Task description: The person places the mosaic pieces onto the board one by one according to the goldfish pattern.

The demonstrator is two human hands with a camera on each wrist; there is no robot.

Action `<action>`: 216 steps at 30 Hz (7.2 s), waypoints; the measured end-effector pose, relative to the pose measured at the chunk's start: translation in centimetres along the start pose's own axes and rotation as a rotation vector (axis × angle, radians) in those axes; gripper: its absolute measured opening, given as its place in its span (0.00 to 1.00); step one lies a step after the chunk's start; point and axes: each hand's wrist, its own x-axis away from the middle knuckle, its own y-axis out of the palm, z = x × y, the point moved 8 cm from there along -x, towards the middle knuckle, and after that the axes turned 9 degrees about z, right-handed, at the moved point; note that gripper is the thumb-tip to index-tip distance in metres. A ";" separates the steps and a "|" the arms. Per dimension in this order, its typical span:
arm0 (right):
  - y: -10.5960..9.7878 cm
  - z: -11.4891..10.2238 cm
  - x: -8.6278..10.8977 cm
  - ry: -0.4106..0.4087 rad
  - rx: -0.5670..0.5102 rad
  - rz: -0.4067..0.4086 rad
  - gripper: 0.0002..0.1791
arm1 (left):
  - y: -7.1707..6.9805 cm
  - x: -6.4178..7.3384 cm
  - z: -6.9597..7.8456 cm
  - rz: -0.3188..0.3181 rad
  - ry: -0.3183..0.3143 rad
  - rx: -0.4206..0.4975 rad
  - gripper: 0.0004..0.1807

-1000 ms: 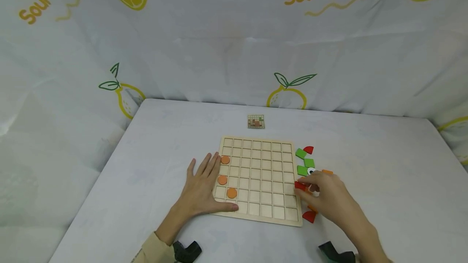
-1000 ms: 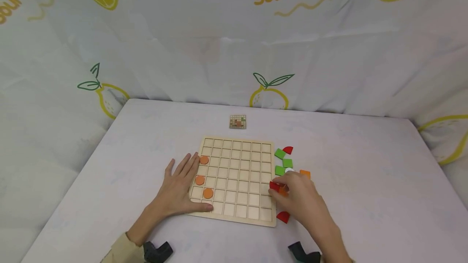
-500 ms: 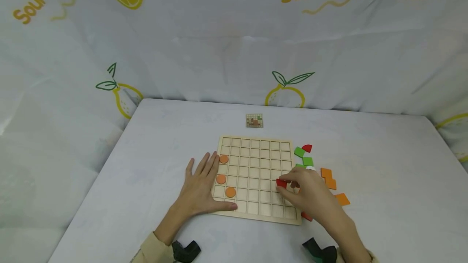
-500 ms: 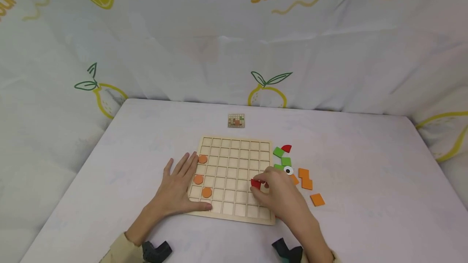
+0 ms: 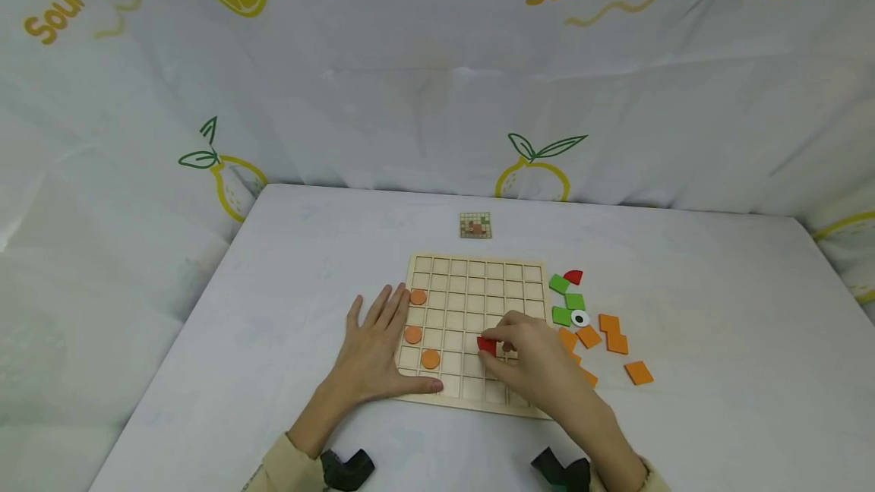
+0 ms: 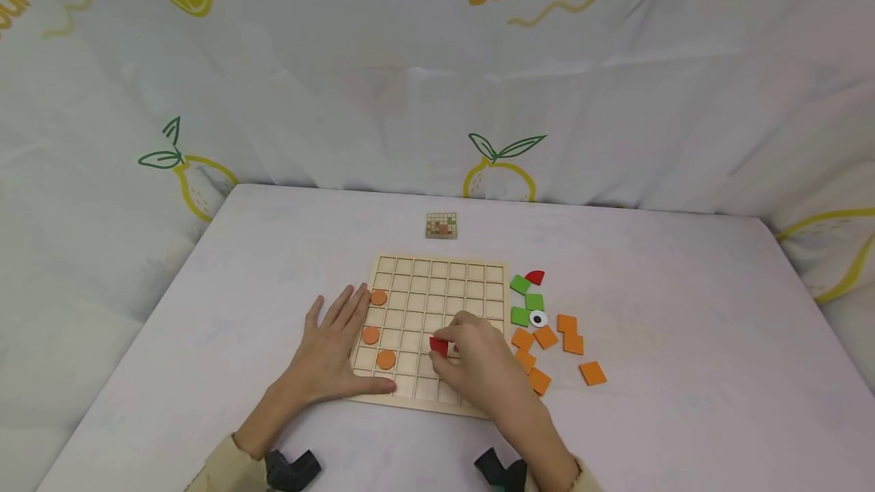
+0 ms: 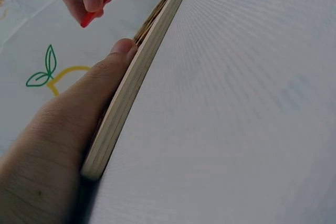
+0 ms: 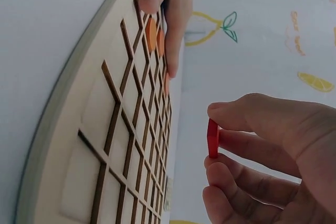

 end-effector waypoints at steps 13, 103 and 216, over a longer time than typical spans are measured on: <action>3.7 -2.0 0.2 -0.166 -0.051 0.067 0.08 | 0.1 0.1 -0.1 0.008 0.014 0.005 0.79; -7.4 9.3 -0.6 0.137 0.039 0.117 0.19 | 0.4 0.2 -0.4 -0.005 -0.015 0.040 0.77; 3.3 -0.7 -3.1 0.038 -0.044 0.011 0.08 | 0.5 0.2 -0.3 -0.013 -0.003 0.003 0.78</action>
